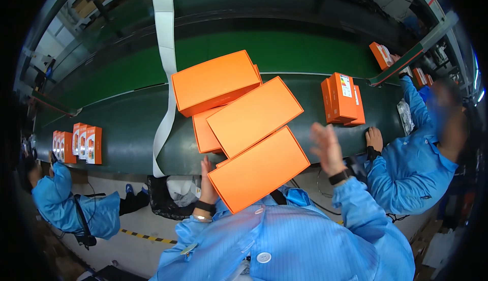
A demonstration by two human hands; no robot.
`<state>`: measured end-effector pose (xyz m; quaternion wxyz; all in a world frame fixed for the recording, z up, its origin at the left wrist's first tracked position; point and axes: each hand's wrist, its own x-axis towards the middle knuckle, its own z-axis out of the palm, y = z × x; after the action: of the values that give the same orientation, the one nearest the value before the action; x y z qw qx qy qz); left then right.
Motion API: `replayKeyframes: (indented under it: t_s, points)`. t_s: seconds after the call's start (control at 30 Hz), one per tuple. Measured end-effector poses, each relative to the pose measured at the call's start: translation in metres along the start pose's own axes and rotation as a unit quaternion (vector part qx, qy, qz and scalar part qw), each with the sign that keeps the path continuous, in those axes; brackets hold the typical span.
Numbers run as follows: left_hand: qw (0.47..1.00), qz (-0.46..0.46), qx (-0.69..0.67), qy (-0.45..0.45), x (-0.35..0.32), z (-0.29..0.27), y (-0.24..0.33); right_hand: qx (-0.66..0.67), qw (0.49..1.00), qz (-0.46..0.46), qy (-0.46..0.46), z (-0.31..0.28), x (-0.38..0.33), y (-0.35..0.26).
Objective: Applying energy labels to product boxes on a manufacturing assembly line.
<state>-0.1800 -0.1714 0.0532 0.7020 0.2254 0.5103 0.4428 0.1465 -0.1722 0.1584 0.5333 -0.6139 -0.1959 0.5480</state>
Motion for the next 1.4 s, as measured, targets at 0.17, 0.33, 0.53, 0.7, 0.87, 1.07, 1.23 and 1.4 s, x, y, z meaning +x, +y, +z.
replayKeyframes:
  t_s: [0.17, 0.33, 0.53, 0.7, 0.87, 1.07, 1.23, 1.4]
  points:
    - [0.996, 0.015, -0.082, -0.008, 0.003, 0.035, 0.02, -0.05, 0.978, 0.106, -0.171, 0.037, 0.004, 0.078]
    - [0.986, -0.012, -0.128, -0.103, 0.016, 0.018, 0.03, -0.054, 0.968, 0.125, -0.212, 0.06, -0.001, 0.084]
    - [0.975, -0.091, -0.14, -0.148, 0.045, 0.0, 0.034, -0.058, 0.966, 0.125, -0.221, 0.074, 0.005, 0.083]
    - [0.977, -0.099, -0.1, -0.16, 0.048, -0.005, 0.052, -0.069, 0.963, 0.121, -0.229, 0.086, 0.014, 0.087]
    - [0.983, -0.063, -0.053, -0.167, 0.069, 0.015, 0.09, -0.099, 0.963, 0.09, -0.234, 0.108, 0.015, 0.093]
    - [0.996, 0.083, 0.011, -0.044, 0.084, 0.005, 0.133, 0.117, 0.984, 0.102, 0.087, 0.08, 0.062, 0.068]
    - [0.955, 0.252, 0.092, -0.125, 0.072, 0.058, 0.197, 0.128, 0.982, -0.048, -0.13, 0.098, 0.054, -0.029]
    - [0.962, 0.226, 0.042, -0.147, 0.107, 0.078, 0.226, 0.144, 0.95, -0.074, -0.267, 0.15, 0.033, -0.043]
